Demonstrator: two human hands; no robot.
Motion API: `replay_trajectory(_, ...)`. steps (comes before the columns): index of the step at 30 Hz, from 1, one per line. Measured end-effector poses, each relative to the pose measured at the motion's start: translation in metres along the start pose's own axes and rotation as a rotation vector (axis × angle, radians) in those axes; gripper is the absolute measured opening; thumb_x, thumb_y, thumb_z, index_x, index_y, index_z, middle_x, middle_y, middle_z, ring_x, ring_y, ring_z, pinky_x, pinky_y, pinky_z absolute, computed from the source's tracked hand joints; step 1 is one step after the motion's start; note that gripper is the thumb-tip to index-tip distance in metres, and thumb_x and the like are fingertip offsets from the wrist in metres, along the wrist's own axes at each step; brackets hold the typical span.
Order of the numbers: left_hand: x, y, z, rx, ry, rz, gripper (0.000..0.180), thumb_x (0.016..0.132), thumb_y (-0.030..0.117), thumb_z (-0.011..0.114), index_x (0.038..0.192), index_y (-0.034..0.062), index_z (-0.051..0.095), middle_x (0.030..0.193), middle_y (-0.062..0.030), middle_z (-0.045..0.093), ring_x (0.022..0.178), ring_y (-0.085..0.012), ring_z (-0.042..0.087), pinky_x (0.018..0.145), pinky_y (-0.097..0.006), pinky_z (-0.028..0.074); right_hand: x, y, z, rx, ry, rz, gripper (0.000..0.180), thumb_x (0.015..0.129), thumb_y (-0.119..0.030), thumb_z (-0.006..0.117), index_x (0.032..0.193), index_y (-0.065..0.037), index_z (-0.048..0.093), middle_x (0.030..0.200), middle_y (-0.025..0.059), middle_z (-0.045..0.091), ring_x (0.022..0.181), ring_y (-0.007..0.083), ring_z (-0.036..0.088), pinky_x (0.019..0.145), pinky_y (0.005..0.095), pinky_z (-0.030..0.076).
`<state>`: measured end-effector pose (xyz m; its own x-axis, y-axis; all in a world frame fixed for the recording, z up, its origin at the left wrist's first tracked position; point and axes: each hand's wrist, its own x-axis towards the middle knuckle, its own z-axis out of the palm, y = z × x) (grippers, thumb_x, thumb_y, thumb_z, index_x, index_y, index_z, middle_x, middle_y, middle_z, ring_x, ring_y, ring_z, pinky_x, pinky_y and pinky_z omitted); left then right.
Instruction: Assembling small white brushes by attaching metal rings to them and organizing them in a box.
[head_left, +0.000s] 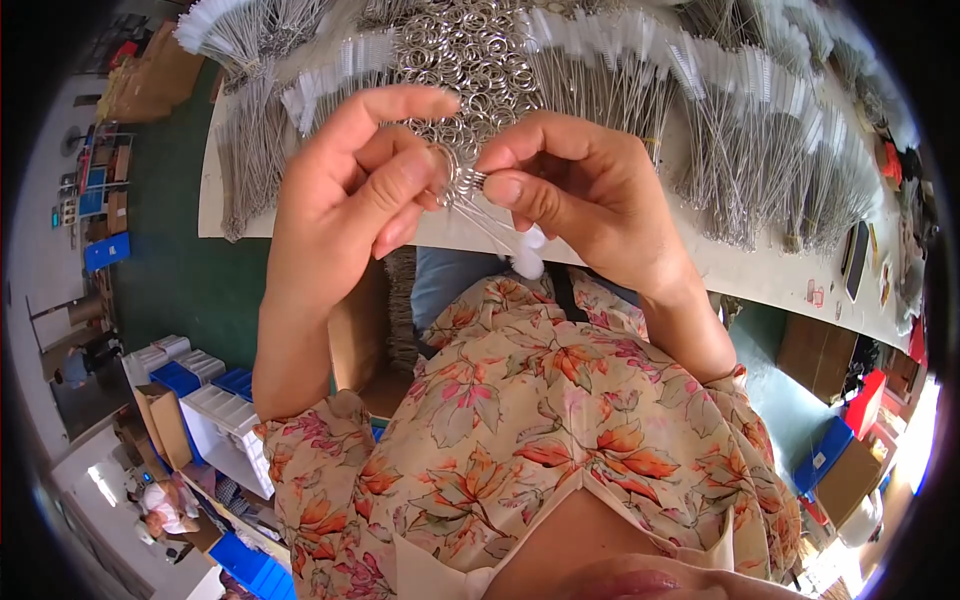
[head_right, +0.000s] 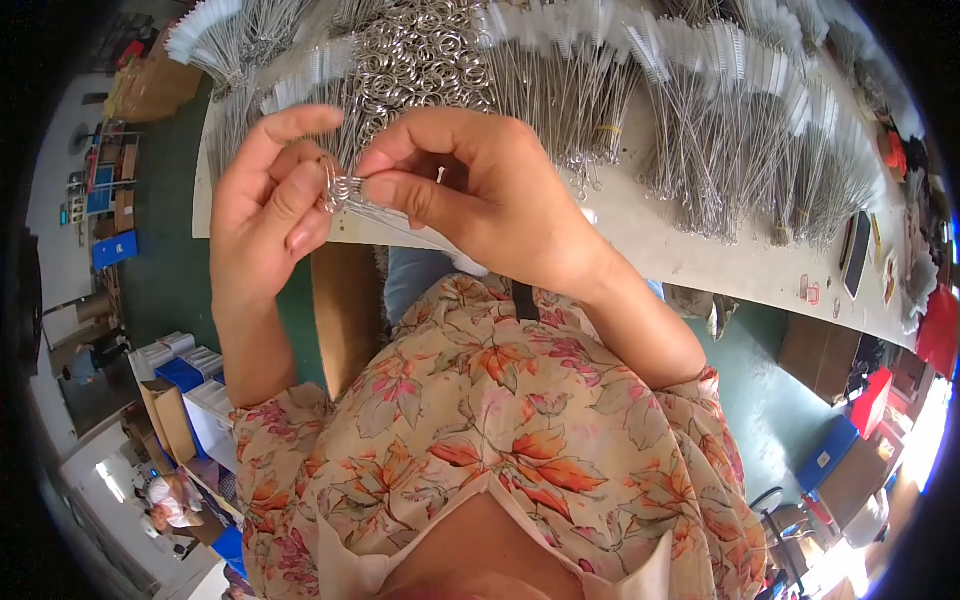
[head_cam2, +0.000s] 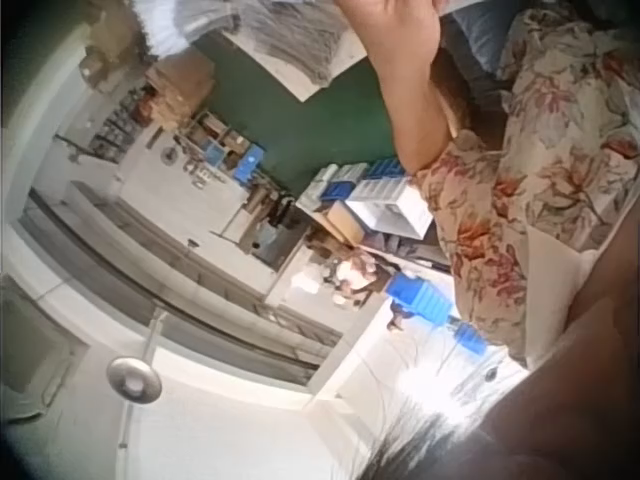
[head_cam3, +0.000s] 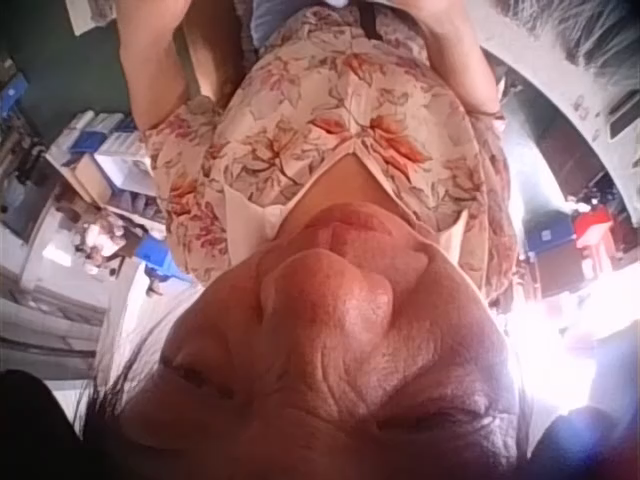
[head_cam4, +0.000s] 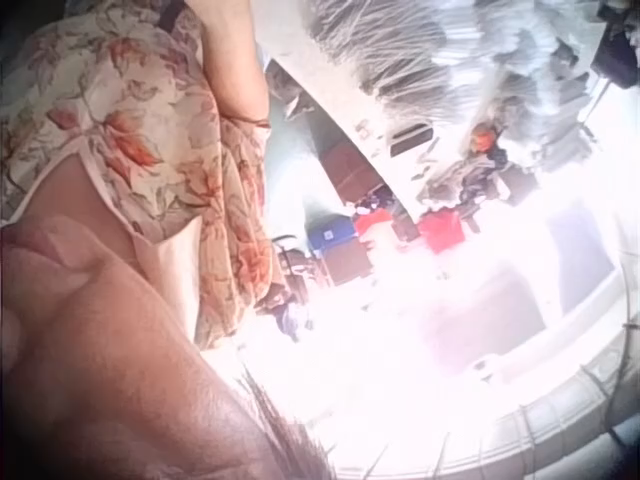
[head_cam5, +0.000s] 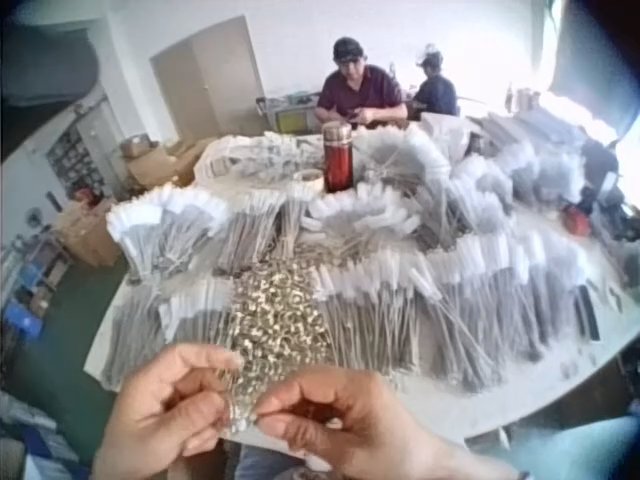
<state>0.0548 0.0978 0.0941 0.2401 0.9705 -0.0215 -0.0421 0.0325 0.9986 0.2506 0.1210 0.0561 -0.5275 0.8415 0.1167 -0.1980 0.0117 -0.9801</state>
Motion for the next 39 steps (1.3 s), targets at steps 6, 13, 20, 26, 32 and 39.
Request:
replay_trajectory(6, -0.003, -0.017, 0.004, 0.46, 0.094, 0.509, 0.015, 0.088, 0.009, 0.054, 0.095, -0.004, 0.059, 0.087, -0.0079, 0.062, 0.078, -0.0125, 0.057, 0.068, -0.023, 0.045, 0.001, -0.002, 0.009, 0.119, -0.031, -0.028, 0.014, 0.084, -0.008, 0.062, 0.093, 0.001, 0.059, 0.077, 0.0012, 0.058, 0.064, 0.005, 0.051, 0.057, 0.0191, 0.043)
replay_trajectory(13, -0.013, -0.037, 0.009, -0.269, 0.158, 0.427, 0.015, 0.089, 0.007, 0.051, 0.095, -0.0032, 0.06, 0.097, -0.0128, 0.063, 0.092, -0.0167, 0.058, 0.083, -0.031, 0.043, 0.005, 0.01, 0.027, 0.109, -0.024, -0.228, 0.013, 0.084, -0.009, 0.062, 0.09, 0.001, 0.058, 0.081, 0.0029, 0.059, 0.068, 0.0076, 0.055, 0.061, 0.0208, 0.047)
replay_trajectory(20, -0.02, -0.034, 0.015, -0.685, 0.169, 0.393, 0.019, 0.09, 0.01, 0.048, 0.097, -0.0006, 0.062, 0.098, -0.0132, 0.063, 0.094, -0.0239, 0.058, 0.09, -0.037, 0.041, 0.015, 0.023, 0.044, -0.112, 0.059, -0.367, 0.012, 0.076, -0.006, 0.069, 0.085, -0.001, 0.062, 0.081, 0.0053, 0.061, 0.07, 0.0108, 0.058, 0.065, 0.0231, 0.048)
replay_trajectory(26, -0.028, -0.045, 0.005, -0.562, 0.175, 0.525, 0.026, 0.094, 0.014, 0.039, 0.102, -0.0025, 0.058, 0.102, -0.0115, 0.06, 0.107, -0.0258, 0.052, 0.096, -0.038, 0.037, 0.026, 0.016, 0.044, -0.391, 0.151, -0.665, 0.018, 0.066, -0.007, 0.076, 0.082, -0.005, 0.067, 0.077, 0.0047, 0.064, 0.065, 0.0148, 0.056, 0.063, 0.0264, 0.045)
replay_trajectory(32, -0.041, -0.039, -0.002, -0.273, 0.442, 0.56, 0.022, 0.091, 0.014, 0.048, 0.09, -0.0035, 0.062, 0.081, -0.0074, 0.062, 0.073, -0.0122, 0.056, 0.068, -0.024, 0.043, 0.036, 0.0, 0.063, -0.291, -0.055, -0.437, 0.009, 0.074, -0.006, 0.069, 0.081, -0.001, 0.067, 0.071, 0.0042, 0.063, 0.064, 0.0111, 0.055, 0.059, 0.0225, 0.044)
replay_trajectory(39, -0.1, -0.063, -0.059, 0.703, 0.283, 0.322, 0.018, 0.079, 0.011, 0.064, 0.094, 0.0012, 0.062, 0.082, -0.0031, 0.059, 0.072, -0.0093, 0.054, 0.063, -0.024, 0.043, 0.061, 0.052, 0.068, 0.379, -0.601, 0.44, 0.025, 0.083, -0.023, 0.058, 0.075, 0.0, 0.062, 0.06, 0.0, 0.05, 0.058, 0.0083, 0.044, 0.056, 0.0217, 0.035)
